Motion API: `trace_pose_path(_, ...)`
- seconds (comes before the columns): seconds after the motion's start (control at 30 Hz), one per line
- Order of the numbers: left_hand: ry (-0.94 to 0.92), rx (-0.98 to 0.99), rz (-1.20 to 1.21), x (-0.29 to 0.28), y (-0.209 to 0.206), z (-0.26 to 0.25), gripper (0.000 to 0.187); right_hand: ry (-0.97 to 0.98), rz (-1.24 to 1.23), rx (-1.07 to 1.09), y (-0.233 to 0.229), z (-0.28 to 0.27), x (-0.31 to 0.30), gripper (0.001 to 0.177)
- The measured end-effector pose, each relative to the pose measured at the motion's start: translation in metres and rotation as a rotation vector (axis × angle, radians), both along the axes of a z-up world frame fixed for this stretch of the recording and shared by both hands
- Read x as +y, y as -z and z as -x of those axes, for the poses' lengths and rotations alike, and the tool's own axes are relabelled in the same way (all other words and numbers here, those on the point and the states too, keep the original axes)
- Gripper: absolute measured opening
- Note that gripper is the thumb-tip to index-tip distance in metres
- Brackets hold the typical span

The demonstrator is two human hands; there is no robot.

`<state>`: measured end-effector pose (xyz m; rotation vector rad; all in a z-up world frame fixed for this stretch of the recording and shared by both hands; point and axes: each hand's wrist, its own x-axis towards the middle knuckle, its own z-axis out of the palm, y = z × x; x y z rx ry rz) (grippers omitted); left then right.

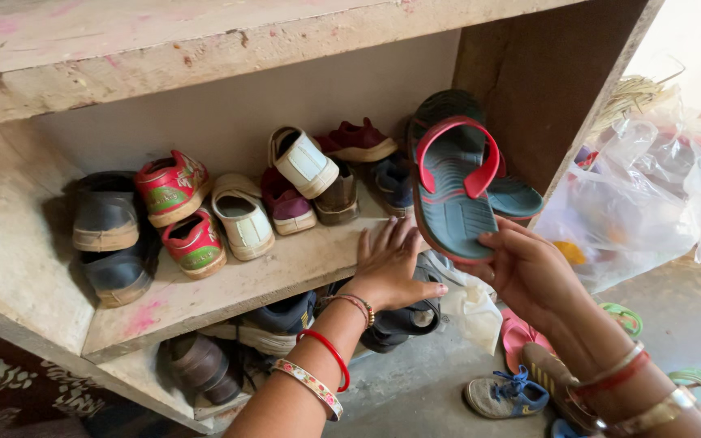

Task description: The person wipes the top of a wooden shoe rack with a cloth, then removes various shoes and sandals from the shelves and places them on the floor.

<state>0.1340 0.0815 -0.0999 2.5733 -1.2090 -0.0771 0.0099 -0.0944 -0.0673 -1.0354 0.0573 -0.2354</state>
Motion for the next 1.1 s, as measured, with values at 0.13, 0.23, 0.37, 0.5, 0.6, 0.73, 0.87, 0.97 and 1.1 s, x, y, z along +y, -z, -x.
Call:
trace_pose_path(0.13, -0.01, -0.06, -0.003, 0.002, -0.002, 0.005, 0.115, 0.096, 0.045, 0.126, 0.005, 0.064, -0.025, 0.052)
trace_pose_path(0.23, -0.035, -0.066, -0.011, 0.002, -0.004, 0.01, 0.11, 0.092, 0.016, 0.132, 0.015, 0.106, -0.054, 0.06)
trace_pose_path(0.37, -0.042, -0.151, 0.08, -0.005, -0.001, 0.026, 0.092, 0.264, 0.051, 0.332, 0.037, 0.168, -0.099, 0.064)
trace_pose_path(0.5, 0.136, -0.214, 0.234, -0.022, 0.003, 0.056, 0.083, 0.274, 0.003, 0.242, 0.066, 0.227, -0.142, 0.068)
trace_pose_path(0.6, 0.216, -0.128, 0.248, -0.04, 0.003, 0.081, 0.082, 0.424, -0.023, 0.271, 0.093, 0.265, -0.167, 0.069)
trace_pose_path(0.73, 0.283, -0.02, 0.189, -0.057, 0.005, 0.111, 0.086, 0.642, -0.106, 0.373, 0.136, 0.304, -0.191, 0.06)
trace_pose_path(0.87, 0.349, 0.051, 0.159, -0.068, 0.01, 0.13, 0.092, 0.088, -0.72, -0.269, 0.185, 0.319, -0.213, 0.036)
trace_pose_path(0.97, 0.365, 0.102, 0.097, -0.074, 0.014, 0.14, 0.093, 0.751, -0.114, 0.502, 0.215, 0.312, -0.23, 0.031)
trace_pose_path(1.1, 0.38, 0.133, 0.065, -0.08, 0.015, 0.148, 0.092, 0.832, -0.215, 0.543, 0.241, 0.301, -0.25, 0.031)
